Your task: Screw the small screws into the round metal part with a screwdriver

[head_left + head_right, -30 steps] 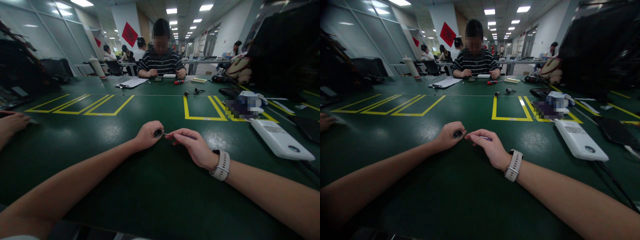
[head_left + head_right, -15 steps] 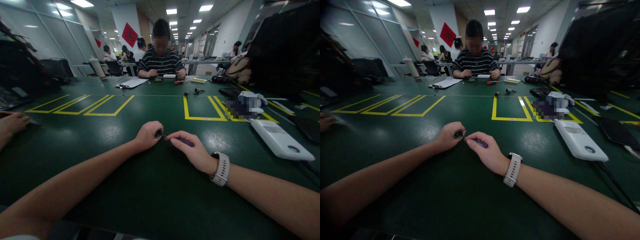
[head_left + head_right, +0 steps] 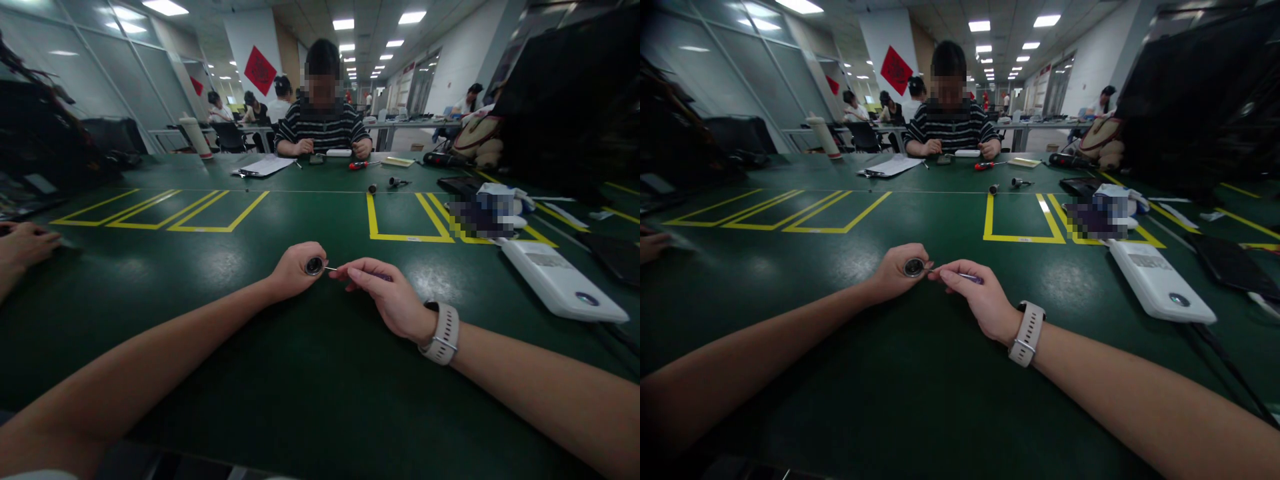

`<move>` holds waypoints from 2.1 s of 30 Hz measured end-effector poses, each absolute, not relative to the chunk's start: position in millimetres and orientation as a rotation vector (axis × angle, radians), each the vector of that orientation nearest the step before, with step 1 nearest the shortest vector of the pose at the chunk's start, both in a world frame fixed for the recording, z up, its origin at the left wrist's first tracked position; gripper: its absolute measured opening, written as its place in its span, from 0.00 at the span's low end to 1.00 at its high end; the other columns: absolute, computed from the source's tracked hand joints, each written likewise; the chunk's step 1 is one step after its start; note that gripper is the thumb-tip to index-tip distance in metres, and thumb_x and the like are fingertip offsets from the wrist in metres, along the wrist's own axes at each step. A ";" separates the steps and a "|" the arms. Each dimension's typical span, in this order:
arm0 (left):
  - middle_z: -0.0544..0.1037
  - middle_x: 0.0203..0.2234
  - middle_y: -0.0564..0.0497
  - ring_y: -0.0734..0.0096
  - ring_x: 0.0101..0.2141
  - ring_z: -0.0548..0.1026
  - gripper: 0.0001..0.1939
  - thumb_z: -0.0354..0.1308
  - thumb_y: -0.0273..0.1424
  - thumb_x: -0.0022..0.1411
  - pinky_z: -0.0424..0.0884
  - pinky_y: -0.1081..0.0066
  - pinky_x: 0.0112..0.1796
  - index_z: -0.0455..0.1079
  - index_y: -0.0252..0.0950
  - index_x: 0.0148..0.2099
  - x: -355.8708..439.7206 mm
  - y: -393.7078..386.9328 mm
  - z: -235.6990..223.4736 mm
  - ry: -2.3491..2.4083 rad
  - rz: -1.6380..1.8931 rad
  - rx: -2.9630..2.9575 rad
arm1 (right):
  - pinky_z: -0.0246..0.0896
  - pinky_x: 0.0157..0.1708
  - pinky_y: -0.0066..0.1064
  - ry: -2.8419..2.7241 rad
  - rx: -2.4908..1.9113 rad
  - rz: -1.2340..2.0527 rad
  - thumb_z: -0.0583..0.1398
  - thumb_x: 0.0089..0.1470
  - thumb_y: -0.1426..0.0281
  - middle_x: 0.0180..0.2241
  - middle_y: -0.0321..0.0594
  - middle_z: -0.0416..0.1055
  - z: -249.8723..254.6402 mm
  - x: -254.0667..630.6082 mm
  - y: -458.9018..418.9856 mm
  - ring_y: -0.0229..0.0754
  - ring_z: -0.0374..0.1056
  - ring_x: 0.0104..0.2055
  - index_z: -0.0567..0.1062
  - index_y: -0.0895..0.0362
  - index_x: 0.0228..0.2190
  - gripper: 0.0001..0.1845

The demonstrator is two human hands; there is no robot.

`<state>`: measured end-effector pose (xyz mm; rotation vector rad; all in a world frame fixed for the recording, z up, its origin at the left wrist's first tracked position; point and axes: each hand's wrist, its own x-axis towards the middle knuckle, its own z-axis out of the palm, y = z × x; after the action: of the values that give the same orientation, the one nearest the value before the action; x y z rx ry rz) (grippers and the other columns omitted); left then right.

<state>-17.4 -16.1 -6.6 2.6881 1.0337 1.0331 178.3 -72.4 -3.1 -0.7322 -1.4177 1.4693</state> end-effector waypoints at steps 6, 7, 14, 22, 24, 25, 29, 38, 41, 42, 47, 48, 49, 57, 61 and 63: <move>0.67 0.21 0.54 0.74 0.24 0.66 0.05 0.53 0.25 0.54 0.61 0.73 0.26 0.62 0.35 0.26 -17.1 -18.0 -5.5 1.195 0.921 2.774 | 0.59 0.44 0.37 -1.686 -0.848 1.216 0.57 0.55 0.67 0.39 0.37 0.72 2.4 178.3 -78.6 0.41 0.66 0.42 0.75 0.52 0.39 0.10; 0.67 0.21 0.54 0.74 0.25 0.66 0.05 0.53 0.24 0.53 0.61 0.73 0.27 0.62 0.35 0.26 -17.2 -18.3 -5.1 1.211 0.890 2.790 | 0.59 0.44 0.37 -1.683 -0.853 1.226 0.57 0.54 0.67 0.40 0.37 0.72 2.0 178.0 -78.3 0.41 0.66 0.42 0.75 0.52 0.38 0.10; 0.67 0.22 0.54 0.74 0.25 0.66 0.04 0.53 0.24 0.53 0.61 0.74 0.27 0.63 0.34 0.27 -17.2 -17.6 -3.9 1.082 0.861 2.755 | 0.59 0.41 0.35 -1.372 -0.765 1.546 0.59 0.52 0.67 0.38 0.40 0.74 -3.8 177.7 -69.8 0.42 0.67 0.44 0.76 0.55 0.34 0.08; 0.66 0.21 0.55 0.77 0.23 0.65 0.05 0.52 0.24 0.54 0.61 0.75 0.26 0.62 0.34 0.26 -16.1 -14.3 -6.0 1.005 0.821 2.741 | 0.59 0.41 0.36 -1.236 -0.749 1.610 0.59 0.51 0.68 0.34 0.40 0.76 -3.7 178.9 -68.7 0.41 0.69 0.40 0.77 0.57 0.30 0.06; 0.66 0.21 0.55 0.76 0.23 0.65 0.05 0.52 0.24 0.54 0.60 0.75 0.26 0.62 0.34 0.26 -16.3 -13.6 -6.0 1.019 0.806 2.741 | 0.59 0.41 0.37 -1.223 -0.753 1.609 0.60 0.51 0.68 0.33 0.41 0.76 -4.5 178.9 -68.9 0.42 0.70 0.39 0.77 0.57 0.29 0.06; 0.65 0.21 0.55 0.76 0.23 0.65 0.05 0.52 0.24 0.54 0.60 0.75 0.26 0.62 0.34 0.26 -16.4 -13.3 -5.9 1.030 0.797 2.741 | 0.59 0.41 0.37 -1.216 -0.759 1.604 0.60 0.50 0.68 0.33 0.41 0.76 -4.6 178.8 -69.1 0.42 0.70 0.39 0.77 0.57 0.29 0.06; 0.66 0.21 0.55 0.76 0.24 0.65 0.04 0.52 0.23 0.53 0.61 0.75 0.26 0.62 0.34 0.26 -16.5 -12.5 -5.9 1.051 0.749 2.745 | 0.60 0.39 0.36 -1.192 -0.787 1.562 0.60 0.49 0.69 0.31 0.41 0.76 -3.3 178.9 -70.0 0.41 0.70 0.36 0.77 0.57 0.26 0.06; 0.66 0.22 0.54 0.75 0.23 0.65 0.05 0.51 0.23 0.53 0.61 0.75 0.26 0.62 0.34 0.26 -16.6 -11.9 -6.5 1.091 0.712 2.763 | 0.60 0.36 0.35 -1.202 -0.802 1.526 0.58 0.49 0.69 0.28 0.39 0.76 -5.1 181.1 -69.1 0.41 0.69 0.33 0.76 0.57 0.25 0.07; 0.66 0.22 0.54 0.75 0.24 0.66 0.05 0.52 0.22 0.53 0.61 0.75 0.26 0.62 0.34 0.26 -16.9 -11.7 -6.4 1.084 0.702 2.770 | 0.60 0.35 0.35 -1.199 -0.827 1.484 0.57 0.50 0.68 0.26 0.39 0.75 -4.9 181.2 -68.8 0.41 0.69 0.32 0.75 0.57 0.24 0.08; 0.66 0.22 0.54 0.75 0.24 0.66 0.04 0.52 0.22 0.53 0.61 0.75 0.27 0.62 0.34 0.26 -16.9 -11.7 -6.4 1.082 0.699 2.770 | 0.60 0.34 0.35 -1.193 -0.842 1.474 0.57 0.50 0.68 0.25 0.39 0.75 -4.5 180.9 -68.9 0.40 0.69 0.31 0.75 0.57 0.24 0.09; 0.67 0.23 0.54 0.74 0.25 0.67 0.04 0.52 0.23 0.53 0.62 0.74 0.28 0.63 0.34 0.27 -16.7 -12.0 -6.7 1.098 0.685 2.774 | 0.58 0.32 0.34 -1.232 -0.944 1.389 0.56 0.49 0.68 0.22 0.38 0.73 -4.6 178.8 -69.7 0.40 0.67 0.28 0.74 0.57 0.22 0.10; 0.68 0.23 0.54 0.74 0.26 0.67 0.04 0.52 0.23 0.54 0.63 0.74 0.28 0.63 0.34 0.28 -16.8 -12.0 -6.7 1.100 0.685 2.774 | 0.58 0.32 0.34 -1.248 -0.952 1.370 0.56 0.50 0.68 0.23 0.38 0.73 -5.1 178.7 -69.7 0.40 0.67 0.28 0.74 0.57 0.22 0.10; 0.68 0.23 0.53 0.74 0.26 0.67 0.04 0.52 0.24 0.54 0.63 0.74 0.29 0.63 0.34 0.28 -16.8 -12.0 -6.8 1.100 0.685 2.773 | 0.58 0.31 0.34 -1.260 -0.954 1.357 0.56 0.50 0.68 0.23 0.38 0.73 -5.5 178.8 -69.7 0.40 0.67 0.28 0.74 0.57 0.22 0.10; 0.68 0.23 0.54 0.74 0.25 0.67 0.03 0.52 0.24 0.54 0.62 0.74 0.28 0.63 0.35 0.28 -16.7 -12.2 -5.6 1.147 0.663 2.786 | 0.59 0.36 0.35 -1.368 -0.883 1.332 0.56 0.53 0.66 0.28 0.38 0.73 -3.3 179.8 -71.5 0.41 0.68 0.34 0.74 0.56 0.27 0.09; 0.68 0.22 0.54 0.74 0.24 0.66 0.04 0.53 0.25 0.54 0.61 0.73 0.28 0.64 0.34 0.27 -16.3 -12.6 -4.8 1.157 0.669 2.811 | 0.59 0.40 0.38 -1.505 -0.888 1.321 0.57 0.54 0.64 0.34 0.38 0.74 -4.1 179.5 -71.9 0.42 0.68 0.39 0.75 0.55 0.32 0.09; 0.67 0.22 0.54 0.74 0.24 0.66 0.04 0.53 0.26 0.54 0.61 0.73 0.27 0.63 0.34 0.27 -16.4 -12.8 -4.8 1.165 0.687 2.802 | 0.59 0.41 0.38 -1.537 -0.876 1.316 0.56 0.54 0.63 0.34 0.38 0.74 -4.2 179.7 -71.7 0.42 0.68 0.40 0.75 0.55 0.32 0.10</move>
<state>-16.4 -12.8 -4.8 2.8018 1.1647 0.6866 179.7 -71.7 -4.2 -0.8760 -1.5367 1.3160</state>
